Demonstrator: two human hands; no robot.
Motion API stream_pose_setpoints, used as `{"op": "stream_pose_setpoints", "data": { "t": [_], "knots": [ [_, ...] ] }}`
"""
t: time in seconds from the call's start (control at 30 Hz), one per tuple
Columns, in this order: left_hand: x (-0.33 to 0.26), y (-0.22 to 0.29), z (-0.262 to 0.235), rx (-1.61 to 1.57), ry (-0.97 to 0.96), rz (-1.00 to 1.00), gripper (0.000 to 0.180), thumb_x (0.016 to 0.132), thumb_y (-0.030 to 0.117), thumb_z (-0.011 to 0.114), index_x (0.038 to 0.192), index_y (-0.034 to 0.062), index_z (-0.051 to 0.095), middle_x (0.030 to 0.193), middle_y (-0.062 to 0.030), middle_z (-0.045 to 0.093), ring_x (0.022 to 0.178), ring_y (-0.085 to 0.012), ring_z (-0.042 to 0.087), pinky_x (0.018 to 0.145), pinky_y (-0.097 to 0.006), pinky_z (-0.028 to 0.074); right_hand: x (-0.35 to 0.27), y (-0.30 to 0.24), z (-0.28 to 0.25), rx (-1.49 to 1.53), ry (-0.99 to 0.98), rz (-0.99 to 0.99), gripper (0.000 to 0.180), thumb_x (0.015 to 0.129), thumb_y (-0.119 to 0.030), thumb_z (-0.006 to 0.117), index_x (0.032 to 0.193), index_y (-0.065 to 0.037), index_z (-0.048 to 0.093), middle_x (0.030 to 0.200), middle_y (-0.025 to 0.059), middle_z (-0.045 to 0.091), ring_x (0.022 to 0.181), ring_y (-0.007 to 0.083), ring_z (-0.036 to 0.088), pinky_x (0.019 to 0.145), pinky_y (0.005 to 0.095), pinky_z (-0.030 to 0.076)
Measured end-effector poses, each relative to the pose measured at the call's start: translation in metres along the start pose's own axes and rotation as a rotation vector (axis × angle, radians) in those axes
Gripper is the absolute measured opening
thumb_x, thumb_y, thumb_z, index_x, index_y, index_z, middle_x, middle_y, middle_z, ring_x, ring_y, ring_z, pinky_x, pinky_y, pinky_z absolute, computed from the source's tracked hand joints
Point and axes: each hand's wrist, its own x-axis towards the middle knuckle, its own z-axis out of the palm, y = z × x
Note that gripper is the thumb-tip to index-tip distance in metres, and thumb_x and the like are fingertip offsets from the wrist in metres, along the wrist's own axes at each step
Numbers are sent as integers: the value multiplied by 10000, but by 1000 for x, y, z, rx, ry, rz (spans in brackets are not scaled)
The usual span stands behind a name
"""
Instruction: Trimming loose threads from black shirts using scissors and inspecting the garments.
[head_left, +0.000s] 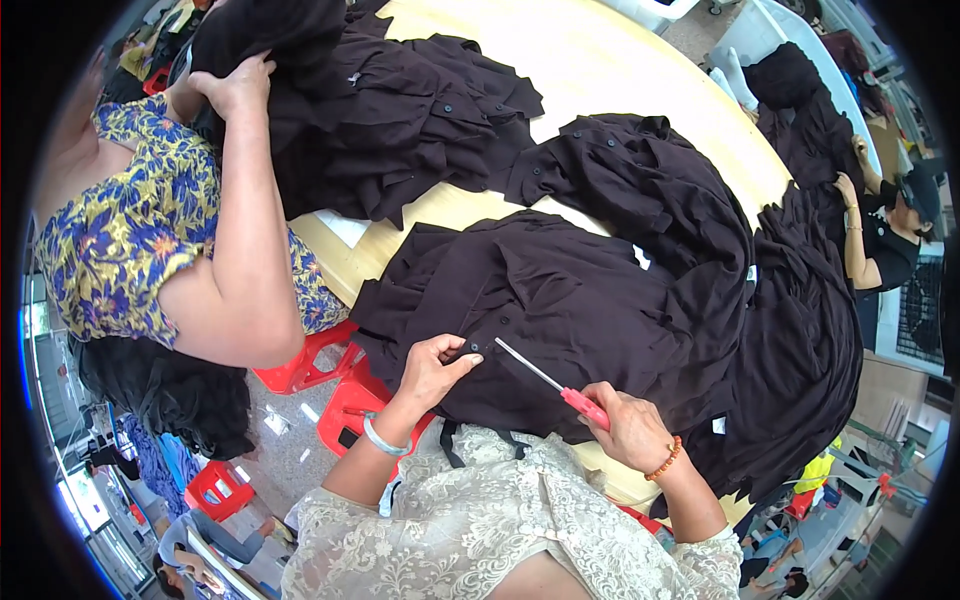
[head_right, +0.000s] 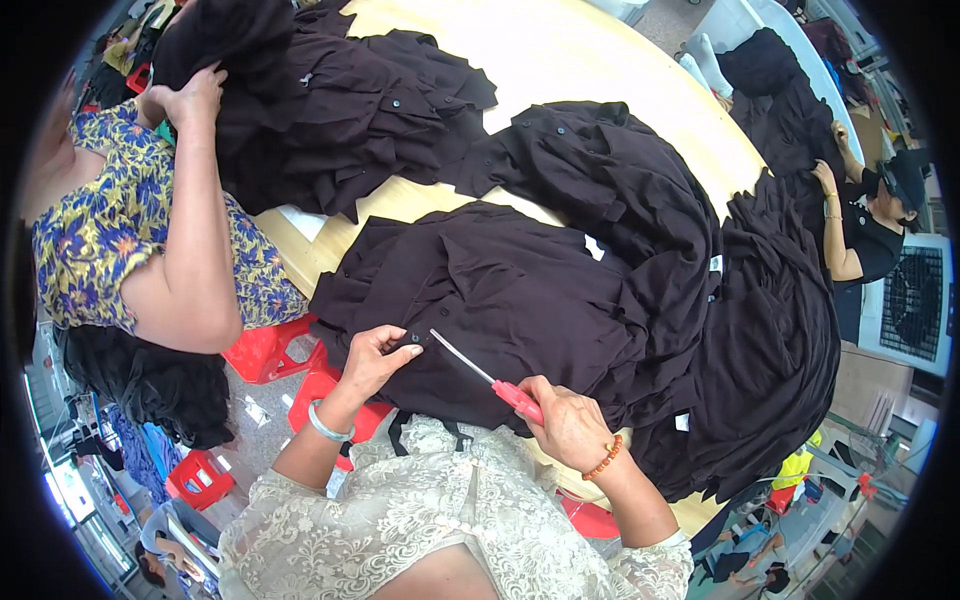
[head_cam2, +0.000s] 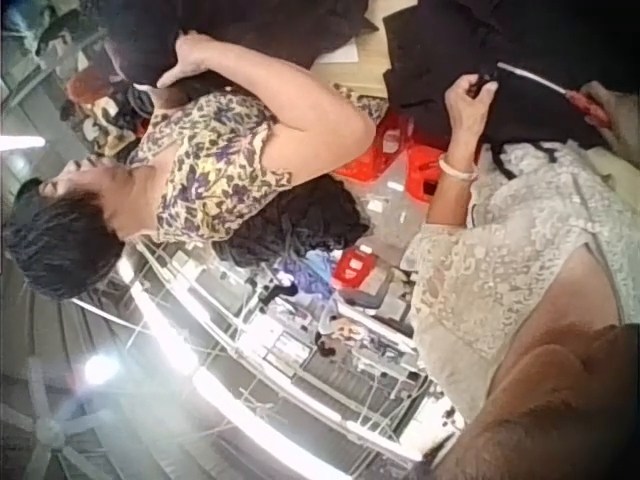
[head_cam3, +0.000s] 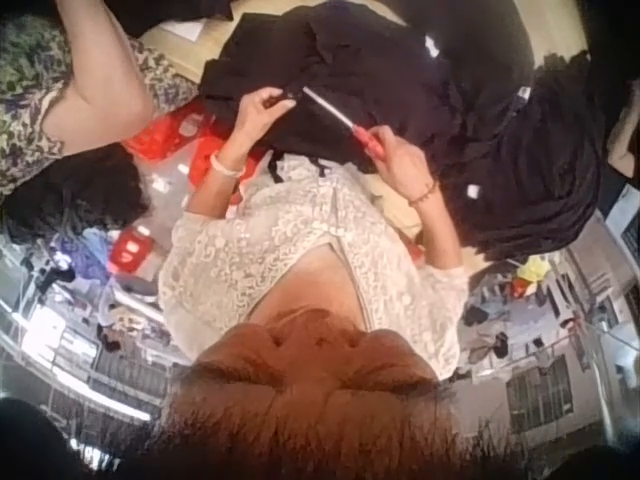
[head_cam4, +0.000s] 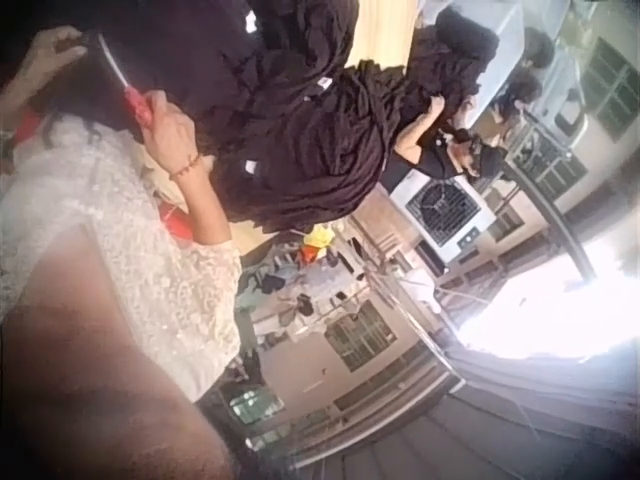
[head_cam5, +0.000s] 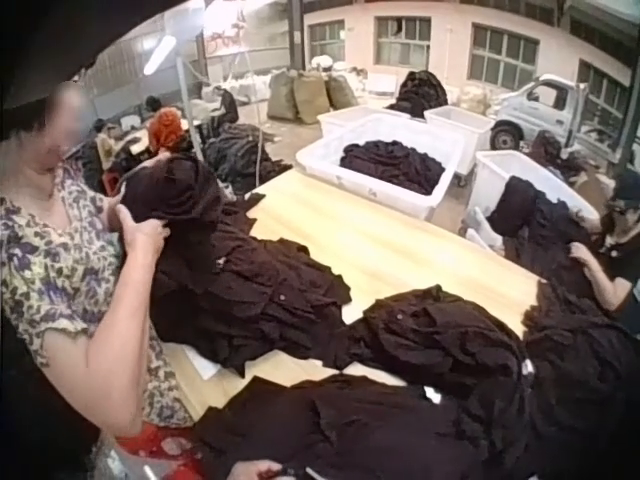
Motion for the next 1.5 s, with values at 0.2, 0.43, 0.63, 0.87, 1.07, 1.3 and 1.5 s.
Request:
{"op": "stream_pose_setpoints", "data": {
  "t": [0.2,0.43,0.63,0.87,1.07,1.3,1.5],
  "knots": [
    [2,-6,9,103,112,126,167,760,77,762,862,-25,679,709,7,609,600,-42,496,538,-214,402,2,-4,3,-23,3,-21,288,850,-171,674,1058,-57,511,793,141,650,756,333,658,654,405,507],
    [2,2,4,348,155,399,128,701,46,739,780,-3,651,701,-76,596,625,-203,570,625,-309,413,-2,-18,-3,-125,-97,-40,238,866,-198,630,1031,-61,528,655,159,627,644,346,652,590,418,508],
    [2,5,7,359,125,424,133,681,39,737,774,-3,651,722,-94,620,687,-249,607,684,-323,435,1,-20,-2,-117,-90,-40,278,862,-245,656,1047,-60,560,648,161,625,632,348,647,578,412,505],
    [5,10,0,325,98,344,128,677,21,721,777,-16,650,734,-108,626,686,-252,615,653,-323,454,5,-25,-6,-88,-122,-14,286,866,-243,654,1057,-57,553,668,173,630,657,350,652,597,419,509],
    [8,14,-8,510,63,353,138,671,38,735,781,-5,664,745,-92,625,720,-256,579,668,-341,449,2,-14,-6,39,-66,-15,302,862,-222,656,1078,-49,533,787,160,656,746,351,657,655,409,514],
    [66,38,28,163,109,61,384,784,288,779,959,-37,675,830,-104,682,519,-132,557,484,-273,436,-1,-1,-2,81,126,73,317,853,-185,665,1102,-55,519,887,155,651,814,341,648,706,411,506],
    [97,33,38,-436,-209,-398,185,868,140,695,769,46,571,749,-67,624,534,-116,625,458,-202,505,-4,-3,-10,27,157,132,290,861,-183,645,1086,-56,513,795,156,644,753,340,653,663,418,508]
  ]
}}
